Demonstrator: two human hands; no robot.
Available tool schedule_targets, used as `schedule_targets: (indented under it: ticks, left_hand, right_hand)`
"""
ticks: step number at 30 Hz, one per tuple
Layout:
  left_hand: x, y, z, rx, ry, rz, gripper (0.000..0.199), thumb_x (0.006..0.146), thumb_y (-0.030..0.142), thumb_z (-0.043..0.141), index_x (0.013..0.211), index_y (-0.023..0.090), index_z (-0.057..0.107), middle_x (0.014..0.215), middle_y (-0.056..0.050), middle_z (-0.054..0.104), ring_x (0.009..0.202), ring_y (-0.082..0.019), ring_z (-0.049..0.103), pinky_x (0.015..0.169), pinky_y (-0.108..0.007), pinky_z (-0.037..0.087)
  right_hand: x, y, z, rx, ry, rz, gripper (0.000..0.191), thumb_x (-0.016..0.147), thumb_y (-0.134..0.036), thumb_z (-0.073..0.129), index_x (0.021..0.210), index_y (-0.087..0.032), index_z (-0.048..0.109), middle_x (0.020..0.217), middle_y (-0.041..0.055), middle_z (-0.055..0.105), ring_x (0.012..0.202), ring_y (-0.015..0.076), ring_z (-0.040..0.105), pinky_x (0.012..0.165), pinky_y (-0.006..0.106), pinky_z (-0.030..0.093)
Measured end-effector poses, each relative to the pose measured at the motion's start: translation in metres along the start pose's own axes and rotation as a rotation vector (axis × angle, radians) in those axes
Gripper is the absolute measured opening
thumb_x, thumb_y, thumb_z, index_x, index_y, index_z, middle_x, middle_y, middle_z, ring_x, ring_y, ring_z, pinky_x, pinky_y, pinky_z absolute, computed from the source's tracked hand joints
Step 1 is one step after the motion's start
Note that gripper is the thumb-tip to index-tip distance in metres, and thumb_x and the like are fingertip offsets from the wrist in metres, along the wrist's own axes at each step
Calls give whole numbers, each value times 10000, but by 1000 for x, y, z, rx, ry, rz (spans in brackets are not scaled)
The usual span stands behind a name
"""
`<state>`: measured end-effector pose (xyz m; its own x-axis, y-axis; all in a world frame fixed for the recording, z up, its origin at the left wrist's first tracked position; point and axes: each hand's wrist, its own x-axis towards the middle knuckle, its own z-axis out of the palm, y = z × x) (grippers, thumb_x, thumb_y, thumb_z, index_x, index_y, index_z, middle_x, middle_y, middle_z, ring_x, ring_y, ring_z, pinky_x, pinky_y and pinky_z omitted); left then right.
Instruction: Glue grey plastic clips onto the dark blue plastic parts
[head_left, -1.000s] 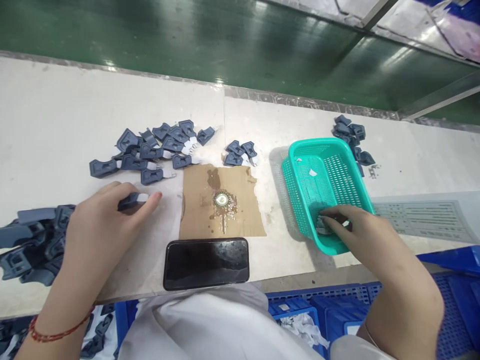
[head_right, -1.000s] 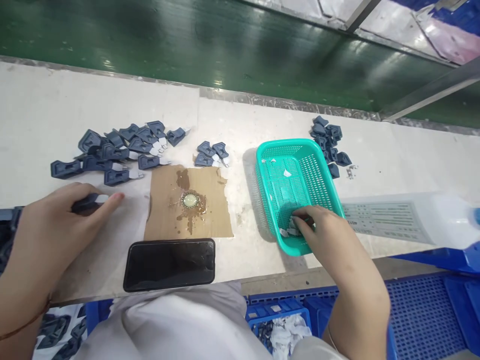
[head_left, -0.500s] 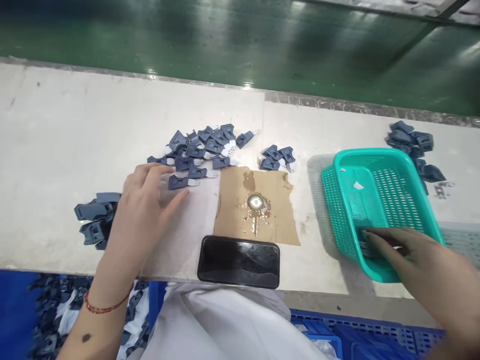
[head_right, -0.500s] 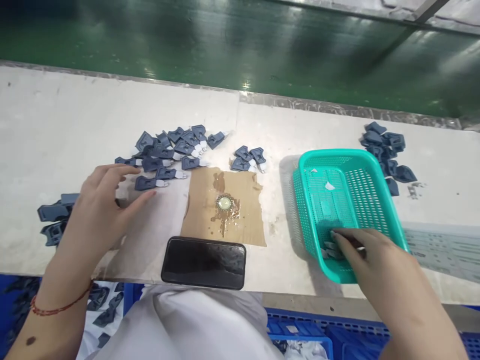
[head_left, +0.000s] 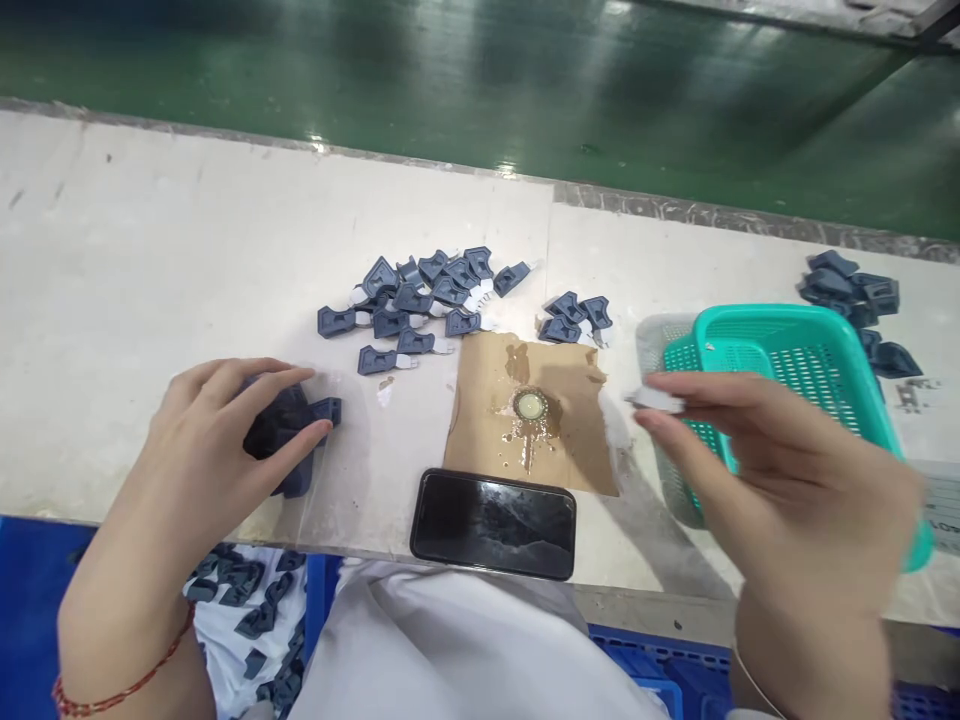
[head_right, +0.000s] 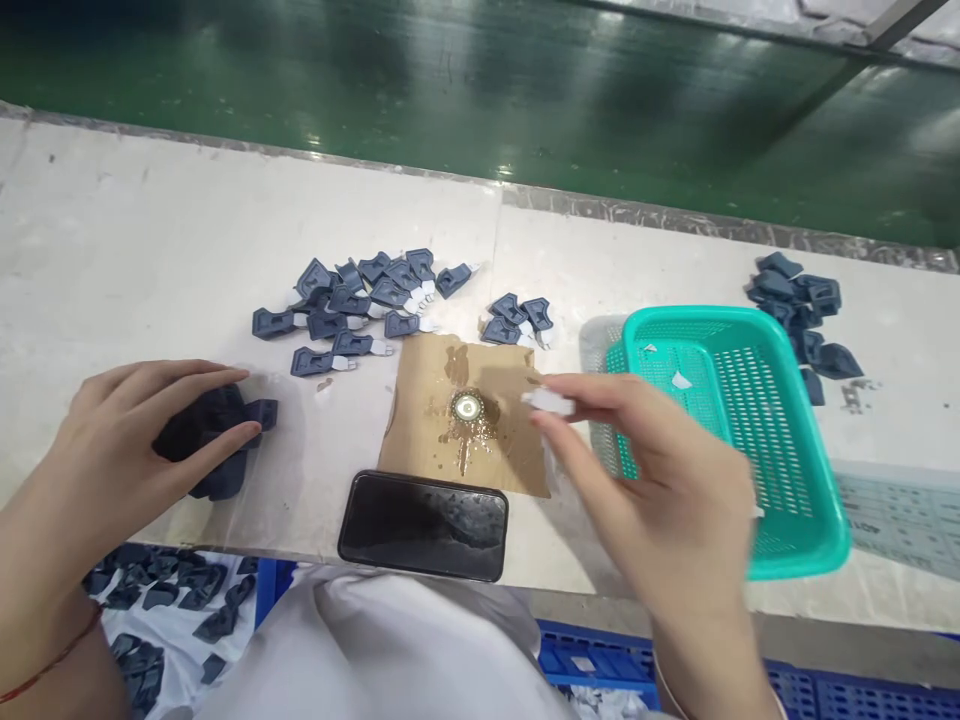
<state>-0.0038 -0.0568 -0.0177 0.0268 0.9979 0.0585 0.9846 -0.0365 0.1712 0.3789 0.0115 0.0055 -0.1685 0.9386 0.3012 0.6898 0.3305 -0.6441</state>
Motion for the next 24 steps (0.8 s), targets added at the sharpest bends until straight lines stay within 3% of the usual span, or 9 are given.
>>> schedule_targets:
  ticks: [3, 8, 11, 14, 17, 19, 22, 24]
  left_hand:
    - [3, 1, 1, -24, -20, 125, 355, 1033, 443, 592, 1258, 218, 748, 1354, -150, 681, 1226, -406, 631, 1076, -581, 471]
    - [4, 8, 0, -64, 104, 155, 243, 1034, 312, 615, 1166, 177, 768, 1213, -138, 755, 1146, -355, 669, 1042, -534, 506]
    - [1, 29, -2, -321, 219, 7, 208, 954, 297, 746, 1155, 261, 781, 1166, -58, 787, 1096, -283, 702, 955, -415, 558]
    - [0, 60, -1, -861, 242, -237, 252, 902, 270, 798, 1144, 339, 789, 1101, -9, 794, 1027, -220, 738, 813, -304, 609]
    - [4, 87, 4, -1405, 184, -405, 217, 941, 284, 760, 1148, 341, 787, 1082, -33, 791, 981, -220, 776, 779, -294, 672]
    - [8, 96, 10, -1689, 69, -465, 198, 952, 307, 756, 1141, 352, 794, 1114, -29, 802, 952, -212, 805, 781, -285, 694]
    - [16, 101, 18, -1927, -143, -549, 191, 932, 349, 782, 1119, 318, 803, 1162, -43, 823, 983, -223, 827, 824, -271, 701]
    - [21, 103, 22, -1977, -214, -602, 189, 895, 374, 824, 1059, 282, 797, 1153, -58, 835, 1004, -229, 828, 827, -258, 697]
  right_hand:
    - [16, -15, 25, 137, -126, -49, 91, 943, -263, 789, 1023, -298, 764, 990, -22, 795, 883, 160, 738, 781, 290, 597]
    - [31, -3, 46, 286, -260, -52, 103, 987, -215, 719, 1067, -267, 757, 1107, -7, 807, 1005, 148, 749, 880, 279, 611]
    - [32, 6, 48, 314, -284, -51, 159, 993, -201, 707, 1108, -284, 779, 1145, 1, 812, 1068, 166, 750, 933, 309, 614]
    - [31, 14, 47, 317, -288, -30, 210, 985, -200, 717, 1154, -301, 792, 1202, 11, 812, 1082, 187, 756, 968, 355, 614]
    - [30, 19, 49, 367, -220, 58, 176, 933, -216, 783, 1092, -291, 801, 1107, 12, 826, 897, 180, 764, 847, 353, 642]
    - [29, 22, 51, 405, -183, 84, 123, 912, -216, 804, 1014, -285, 802, 1015, 8, 822, 851, 185, 756, 806, 357, 644]
    - [30, 24, 50, 400, -202, 55, 105, 939, -214, 774, 998, -296, 804, 1033, 19, 825, 982, 222, 770, 889, 407, 640]
    - [30, 25, 49, 378, -233, 23, 108, 962, -215, 747, 1010, -293, 804, 1072, 25, 830, 1053, 234, 771, 960, 435, 629]
